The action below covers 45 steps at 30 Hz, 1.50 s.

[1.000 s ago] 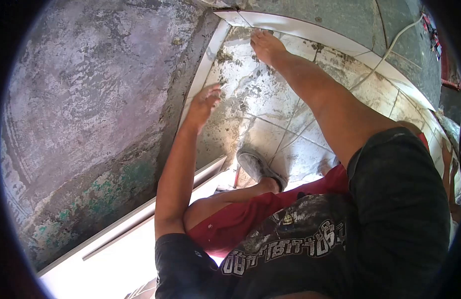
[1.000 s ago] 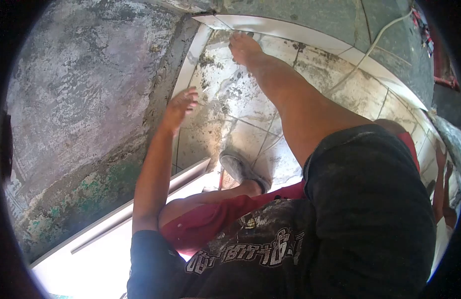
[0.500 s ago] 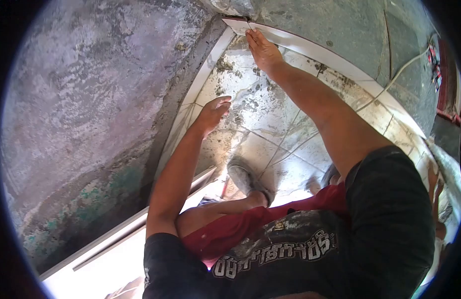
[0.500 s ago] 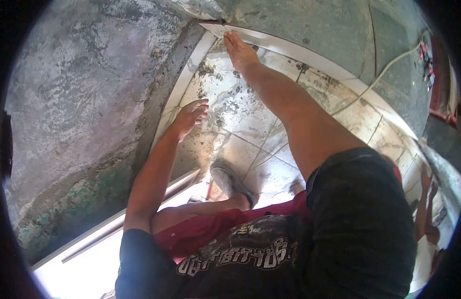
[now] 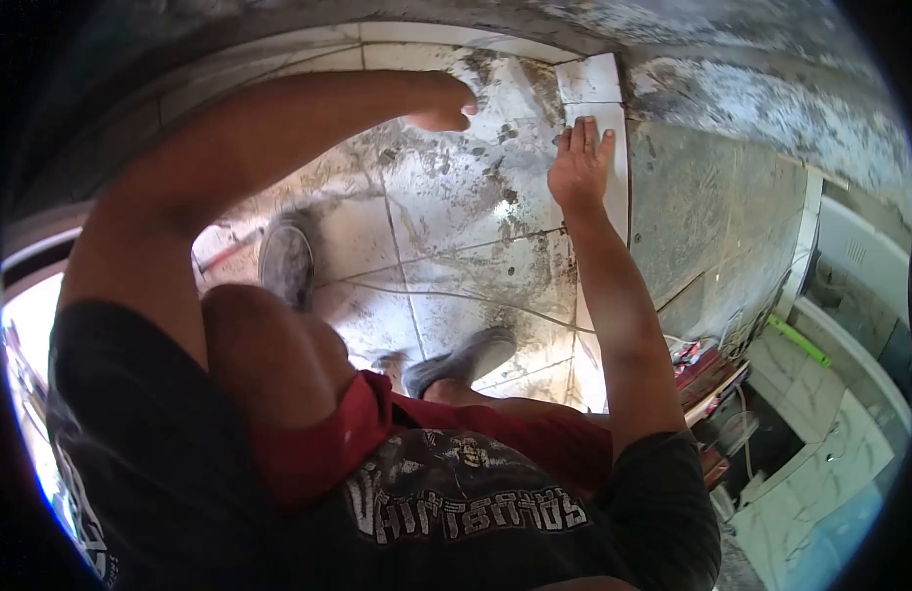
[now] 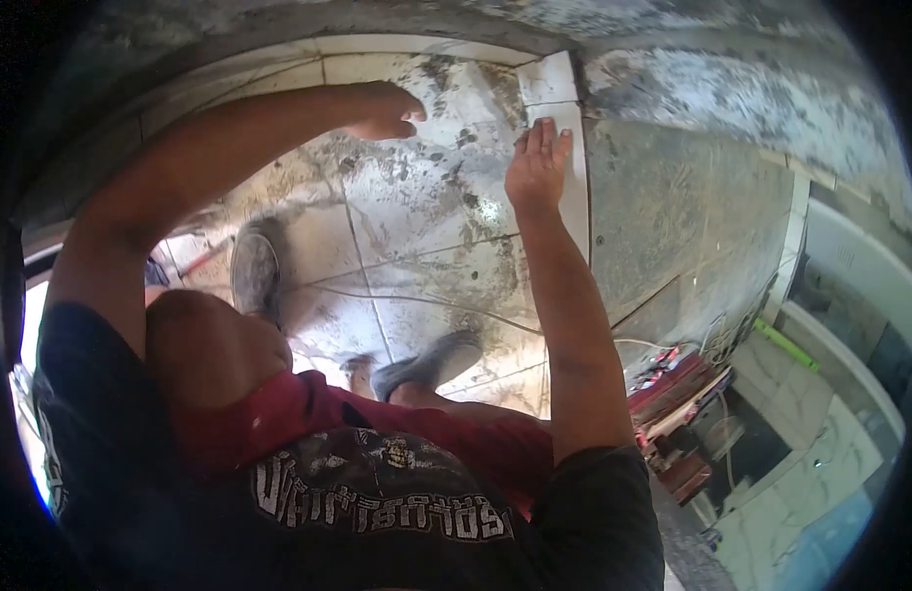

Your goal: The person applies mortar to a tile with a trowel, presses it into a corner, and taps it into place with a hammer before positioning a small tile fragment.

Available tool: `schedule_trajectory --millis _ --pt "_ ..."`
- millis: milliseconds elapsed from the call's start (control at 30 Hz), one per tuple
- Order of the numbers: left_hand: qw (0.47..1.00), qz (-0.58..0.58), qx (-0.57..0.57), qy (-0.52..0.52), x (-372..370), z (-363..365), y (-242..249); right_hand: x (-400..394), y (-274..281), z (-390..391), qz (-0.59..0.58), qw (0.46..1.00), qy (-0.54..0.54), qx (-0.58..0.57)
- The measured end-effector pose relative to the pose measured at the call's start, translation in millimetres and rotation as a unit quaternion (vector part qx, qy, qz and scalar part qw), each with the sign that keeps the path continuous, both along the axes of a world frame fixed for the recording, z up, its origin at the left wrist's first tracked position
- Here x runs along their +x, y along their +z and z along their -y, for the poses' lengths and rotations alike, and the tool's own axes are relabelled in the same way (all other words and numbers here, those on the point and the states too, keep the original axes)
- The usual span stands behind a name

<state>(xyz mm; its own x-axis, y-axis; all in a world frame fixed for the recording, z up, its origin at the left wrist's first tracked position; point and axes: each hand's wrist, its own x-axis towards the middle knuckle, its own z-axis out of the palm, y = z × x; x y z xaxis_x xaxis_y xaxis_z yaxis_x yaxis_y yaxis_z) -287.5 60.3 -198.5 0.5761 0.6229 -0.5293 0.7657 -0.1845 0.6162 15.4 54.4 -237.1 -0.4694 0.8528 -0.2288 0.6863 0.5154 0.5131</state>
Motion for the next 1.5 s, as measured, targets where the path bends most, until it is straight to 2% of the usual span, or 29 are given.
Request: schedule_trajectory --millis 67,200,500,800,933,1100,1500 --pt "0.999 -0.029 0.010 -0.043 6.4 -4.6 5.5 -6.0 5.1 -9.6 0.026 1.000 0.008 0.003" --pt "0.999 -0.008 0.031 -0.026 15.3 -23.6 -8.6 -21.8 11.7 -32.9 0.089 0.996 -0.012 -0.022" --pt "0.999 0.013 0.013 0.047 -7.2 -30.5 -28.0 -28.1 5.9 -34.4 0.135 0.991 -0.003 -0.020" --pt "0.995 0.027 0.016 0.091 -19.7 -32.6 -36.0 -22.6 -3.6 -30.0 0.121 0.992 0.023 -0.005" --pt "0.993 0.034 -0.032 0.104 -18.3 -28.0 -27.0 -24.8 -10.0 -42.4 0.141 0.988 0.059 -0.031" --pt "0.993 0.056 -0.002 0.103 -16.9 -28.2 -42.0 -19.1 -18.6 -44.3 0.171 0.981 0.089 -0.012" --pt "0.985 0.079 -0.086 0.124 -17.5 -28.9 -49.9 -8.5 -13.8 -24.8 0.147 0.988 0.035 -0.022"
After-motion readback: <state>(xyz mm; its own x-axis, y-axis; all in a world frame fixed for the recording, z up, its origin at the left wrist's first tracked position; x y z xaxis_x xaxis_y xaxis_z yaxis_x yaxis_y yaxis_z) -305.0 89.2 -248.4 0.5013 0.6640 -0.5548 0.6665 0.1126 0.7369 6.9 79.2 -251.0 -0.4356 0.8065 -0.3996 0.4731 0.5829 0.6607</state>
